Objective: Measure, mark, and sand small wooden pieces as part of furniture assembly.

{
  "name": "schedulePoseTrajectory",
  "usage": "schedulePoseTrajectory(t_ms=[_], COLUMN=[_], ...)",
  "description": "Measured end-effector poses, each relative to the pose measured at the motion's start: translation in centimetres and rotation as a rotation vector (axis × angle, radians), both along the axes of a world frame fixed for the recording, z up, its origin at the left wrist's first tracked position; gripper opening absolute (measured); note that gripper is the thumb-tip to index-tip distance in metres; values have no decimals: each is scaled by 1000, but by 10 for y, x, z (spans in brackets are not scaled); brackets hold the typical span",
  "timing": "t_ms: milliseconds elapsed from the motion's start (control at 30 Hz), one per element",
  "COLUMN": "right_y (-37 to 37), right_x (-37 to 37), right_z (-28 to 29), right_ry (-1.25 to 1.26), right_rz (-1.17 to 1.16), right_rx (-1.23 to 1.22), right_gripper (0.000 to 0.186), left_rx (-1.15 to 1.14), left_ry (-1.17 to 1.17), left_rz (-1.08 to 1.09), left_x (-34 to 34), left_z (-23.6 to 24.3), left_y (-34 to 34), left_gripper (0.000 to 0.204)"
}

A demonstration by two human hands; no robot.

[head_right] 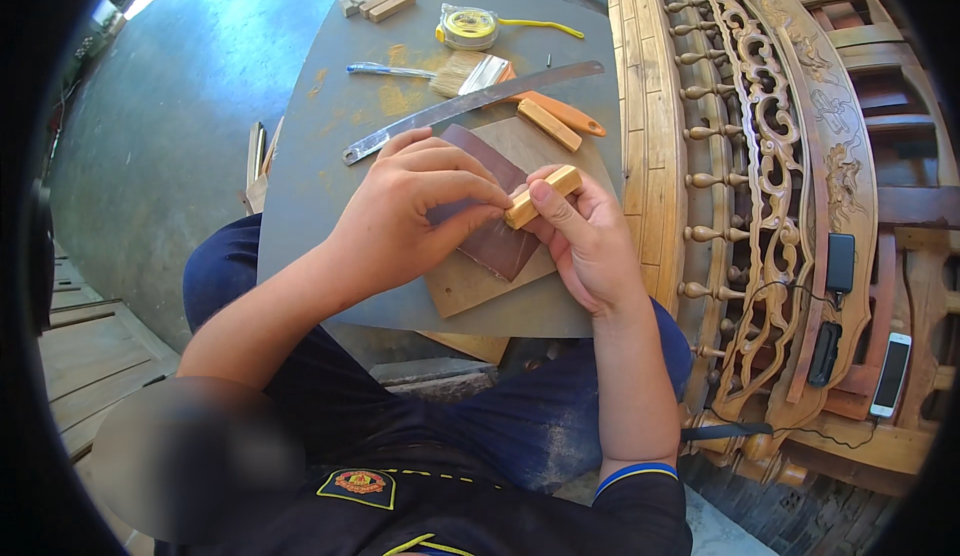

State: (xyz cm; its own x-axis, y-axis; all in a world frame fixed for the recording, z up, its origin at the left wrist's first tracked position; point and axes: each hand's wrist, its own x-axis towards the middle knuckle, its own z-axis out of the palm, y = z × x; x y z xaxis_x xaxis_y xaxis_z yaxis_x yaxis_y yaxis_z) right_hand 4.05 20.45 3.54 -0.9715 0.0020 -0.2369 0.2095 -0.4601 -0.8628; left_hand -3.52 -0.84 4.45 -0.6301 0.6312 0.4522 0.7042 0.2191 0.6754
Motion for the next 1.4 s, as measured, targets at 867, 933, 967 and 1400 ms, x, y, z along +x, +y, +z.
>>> schedulePoseTrajectory(t_ms=[867,933,967,1400], right_y=[-24,-25,-22,-24], right_x=[2,8,6,2], right_z=[12,19,15,8], right_ry=[430,507,599,495], right_rz=[-21,158,176,-5], right_rx=[1219,1201,1194,1438], right_gripper=[24,23,23,30], left_rx=[-375,-375,-395,-476], left_ry=[-5,-8,-24,-115], left_rz=[-139,-156,-208,-323], left_x=[-8,-12,-15,-30], left_z=[-5,-4,-4,-5], left_y=[-11,-11,-11,-12], left_gripper=[63,65,67,72])
